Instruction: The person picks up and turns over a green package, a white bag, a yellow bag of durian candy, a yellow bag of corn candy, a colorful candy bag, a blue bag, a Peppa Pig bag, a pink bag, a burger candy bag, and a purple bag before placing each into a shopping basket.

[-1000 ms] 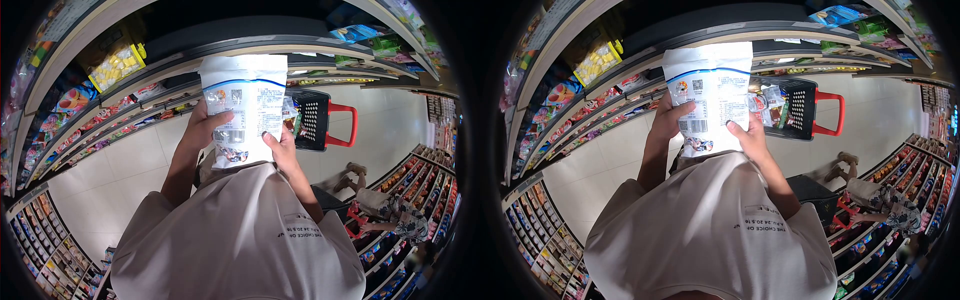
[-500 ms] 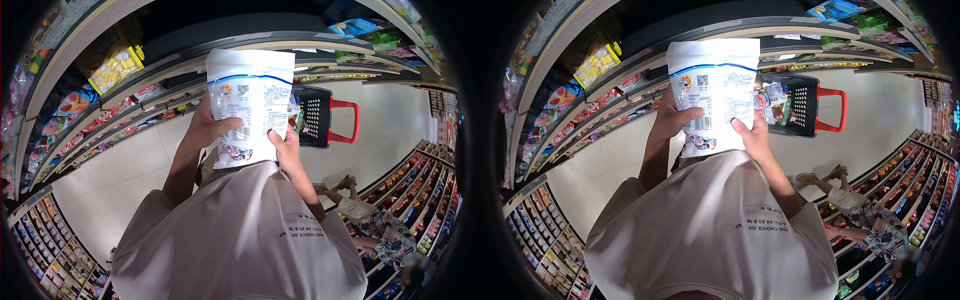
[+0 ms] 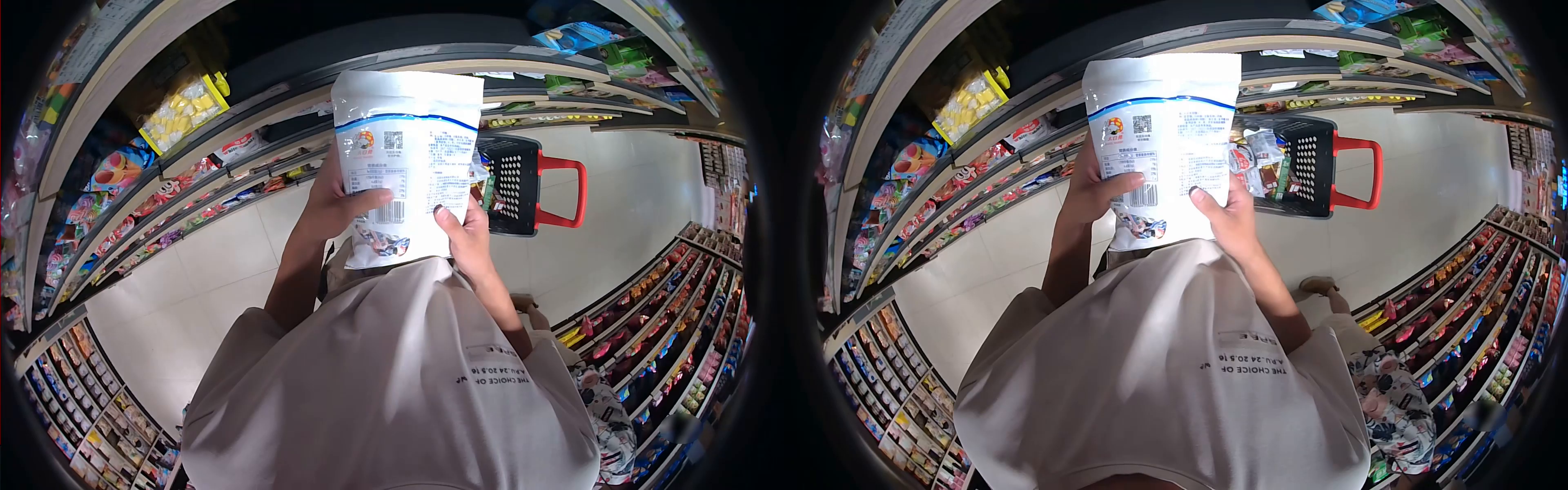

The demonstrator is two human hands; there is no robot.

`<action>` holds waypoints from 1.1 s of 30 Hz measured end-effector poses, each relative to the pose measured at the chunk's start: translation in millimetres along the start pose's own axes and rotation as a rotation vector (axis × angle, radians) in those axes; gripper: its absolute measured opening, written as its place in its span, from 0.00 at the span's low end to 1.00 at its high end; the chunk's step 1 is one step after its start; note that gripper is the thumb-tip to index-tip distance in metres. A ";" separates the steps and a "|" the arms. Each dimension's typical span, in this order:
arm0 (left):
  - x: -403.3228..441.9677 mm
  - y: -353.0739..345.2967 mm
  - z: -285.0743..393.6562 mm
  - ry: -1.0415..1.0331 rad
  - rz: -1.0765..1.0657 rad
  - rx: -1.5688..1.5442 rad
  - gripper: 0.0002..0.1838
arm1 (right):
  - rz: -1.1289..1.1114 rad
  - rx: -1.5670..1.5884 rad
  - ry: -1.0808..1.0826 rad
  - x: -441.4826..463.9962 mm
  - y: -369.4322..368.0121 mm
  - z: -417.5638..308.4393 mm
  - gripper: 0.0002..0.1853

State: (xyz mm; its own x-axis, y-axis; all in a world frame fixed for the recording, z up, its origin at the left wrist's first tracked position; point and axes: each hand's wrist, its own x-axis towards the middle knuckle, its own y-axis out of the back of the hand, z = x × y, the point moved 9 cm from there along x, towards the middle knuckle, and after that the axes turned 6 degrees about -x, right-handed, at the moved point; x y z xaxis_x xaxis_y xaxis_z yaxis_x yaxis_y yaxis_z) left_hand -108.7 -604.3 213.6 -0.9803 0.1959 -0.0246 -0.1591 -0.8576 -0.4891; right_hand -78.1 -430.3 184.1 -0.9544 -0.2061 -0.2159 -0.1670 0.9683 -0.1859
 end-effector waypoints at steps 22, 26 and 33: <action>-6.8 16.5 -8.4 0.012 0.018 -0.101 0.34 | -0.058 -0.031 -0.017 -3.1 -15.2 -4.4 0.18; -8.3 19.2 -6.2 -0.001 0.027 -0.116 0.34 | -0.075 -0.034 -0.022 -2.0 -19.3 -4.7 0.18; -10.9 24.5 -6.2 -0.005 0.057 -0.100 0.34 | -0.090 -0.078 -0.037 -1.6 -22.5 -3.6 0.18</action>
State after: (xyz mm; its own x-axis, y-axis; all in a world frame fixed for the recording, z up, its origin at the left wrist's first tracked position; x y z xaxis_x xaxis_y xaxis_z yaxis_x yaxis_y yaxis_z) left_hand -101.2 -624.4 196.5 -0.9880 0.1457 -0.0510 -0.0908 -0.8156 -0.5714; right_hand -73.7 -451.3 192.1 -0.9251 -0.2964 -0.2374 -0.2719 0.9534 -0.1309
